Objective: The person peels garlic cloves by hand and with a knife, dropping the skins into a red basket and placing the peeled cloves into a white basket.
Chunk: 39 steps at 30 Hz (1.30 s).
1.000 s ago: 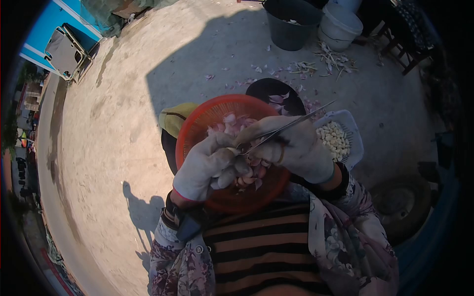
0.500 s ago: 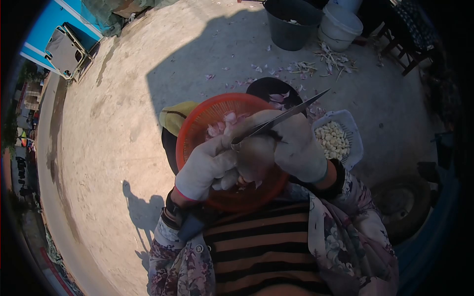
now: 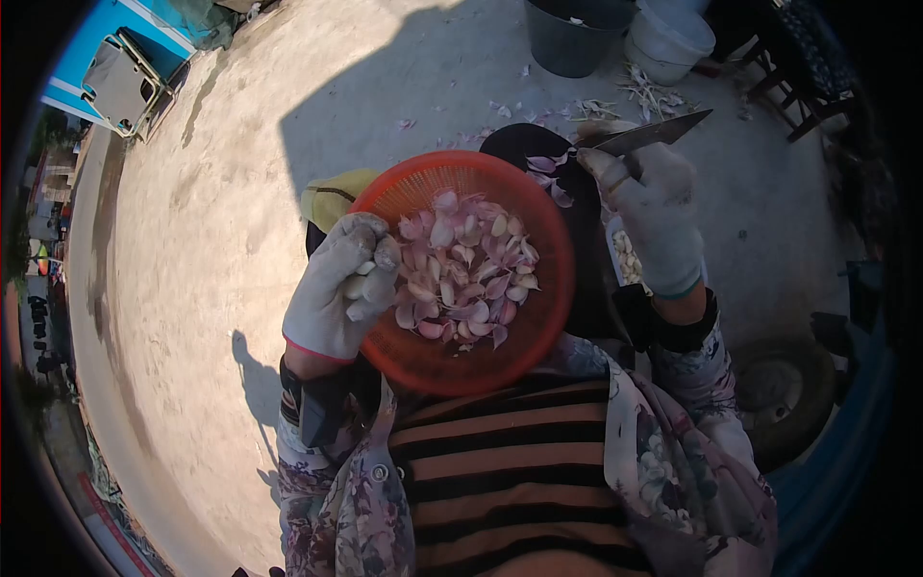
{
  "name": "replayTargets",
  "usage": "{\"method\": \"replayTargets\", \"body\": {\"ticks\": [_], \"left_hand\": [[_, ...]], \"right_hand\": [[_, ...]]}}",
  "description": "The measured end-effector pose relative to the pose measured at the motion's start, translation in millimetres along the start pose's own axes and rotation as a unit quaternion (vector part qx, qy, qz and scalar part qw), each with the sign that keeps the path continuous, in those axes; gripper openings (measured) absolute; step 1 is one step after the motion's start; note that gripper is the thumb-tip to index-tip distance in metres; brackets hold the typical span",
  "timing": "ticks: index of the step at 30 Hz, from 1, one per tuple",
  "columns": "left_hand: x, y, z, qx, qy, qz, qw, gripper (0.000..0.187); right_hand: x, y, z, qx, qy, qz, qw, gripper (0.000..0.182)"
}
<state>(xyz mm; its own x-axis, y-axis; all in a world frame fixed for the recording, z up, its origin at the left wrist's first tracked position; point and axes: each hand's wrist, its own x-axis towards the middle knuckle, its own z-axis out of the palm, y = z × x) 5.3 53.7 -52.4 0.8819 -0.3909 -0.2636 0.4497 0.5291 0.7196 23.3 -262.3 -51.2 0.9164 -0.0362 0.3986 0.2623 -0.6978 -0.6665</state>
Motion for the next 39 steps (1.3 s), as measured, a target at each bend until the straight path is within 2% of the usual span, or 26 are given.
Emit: {"method": "replayTargets", "body": {"ticks": [2, 5, 7, 10, 13, 14, 17, 18, 20, 21, 22, 24, 26, 28, 29, 31, 33, 35, 39], "left_hand": [[3, 9, 9, 0.115, 0.042, -0.02, 0.992, 0.027], [0, 14, 19, 0.265, 0.1, -0.049, 0.958, 0.023], [-4, 13, 20, 0.32, 0.118, -0.056, 0.938, 0.02], [-4, 3, 35, 0.415, 0.134, -0.064, 0.898, 0.017], [-10, -3, 34, 0.664, 0.024, -0.067, 0.744, 0.018], [-10, -7, 24, 0.76, -0.029, -0.048, 0.648, 0.02], [-6, -16, 37, 0.874, -0.074, -0.102, 0.469, 0.018], [-7, -24, 33, 0.878, -0.084, -0.078, 0.466, 0.02], [-4, -33, 34, 0.886, -0.077, -0.087, 0.449, 0.02], [-3, -36, 35, 0.89, -0.075, -0.091, 0.44, 0.02], [-3, -36, 34, 0.886, -0.078, -0.078, 0.451, 0.02], [-4, -33, 30, 0.876, -0.082, -0.052, 0.473, 0.02], [-4, -23, 34, 0.782, -0.039, -0.041, 0.62, 0.021], [-5, -16, 37, 0.645, 0.011, -0.036, 0.763, 0.019], [-4, -11, 37, 0.547, 0.024, -0.067, 0.834, 0.019], [-2, 1, 36, 0.325, 0.045, -0.123, 0.936, 0.022], [3, 1, 30, 0.222, 0.004, -0.123, 0.967, 0.024], [6, -3, 31, 0.132, -0.049, -0.117, 0.983, 0.024], [12, -10, 30, 0.068, -0.027, -0.101, 0.992, 0.022]], "right_hand": [[-4, 2, 2, -0.003, -0.014, -0.036, 0.999, 0.021], [-8, -16, 2, 0.124, -0.039, 0.045, 0.99, 0.02], [-11, -22, 2, 0.106, -0.069, 0.04, 0.991, 0.02], [-16, -21, 20, 0.191, -0.044, -0.077, 0.978, 0.019], [-22, -29, 25, 0.228, -0.101, -0.081, 0.965, 0.022], [-22, -29, 27, 0.239, -0.104, -0.084, 0.962, 0.023], [-24, -30, 30, 0.271, -0.11, -0.092, 0.952, 0.027], [-25, -29, 31, 0.281, -0.107, -0.091, 0.949, 0.027], [-24, -28, 33, 0.3, -0.1, -0.09, 0.944, 0.027], [-23, -26, 31, 0.264, -0.092, -0.117, 0.953, 0.027], [-24, -26, 29, 0.227, -0.085, -0.143, 0.959, 0.027], [-23, -26, 25, 0.232, -0.108, -0.113, 0.96, 0.027], [-23, -29, 17, 0.315, -0.164, 0.003, 0.935, 0.026], [-19, -35, 5, 0.422, -0.207, 0.1, 0.877, 0.026], [-18, -37, 2, 0.471, -0.227, 0.144, 0.84, 0.025], [-19, -40, 5, 0.524, -0.212, 0.144, 0.812, 0.026], [-18, -43, 11, 0.534, -0.215, 0.143, 0.805, 0.026], [-20, -44, 14, 0.501, -0.233, 0.146, 0.821, 0.025], [-22, -49, 19, 0.468, -0.204, 0.131, 0.85, 0.023]]}}
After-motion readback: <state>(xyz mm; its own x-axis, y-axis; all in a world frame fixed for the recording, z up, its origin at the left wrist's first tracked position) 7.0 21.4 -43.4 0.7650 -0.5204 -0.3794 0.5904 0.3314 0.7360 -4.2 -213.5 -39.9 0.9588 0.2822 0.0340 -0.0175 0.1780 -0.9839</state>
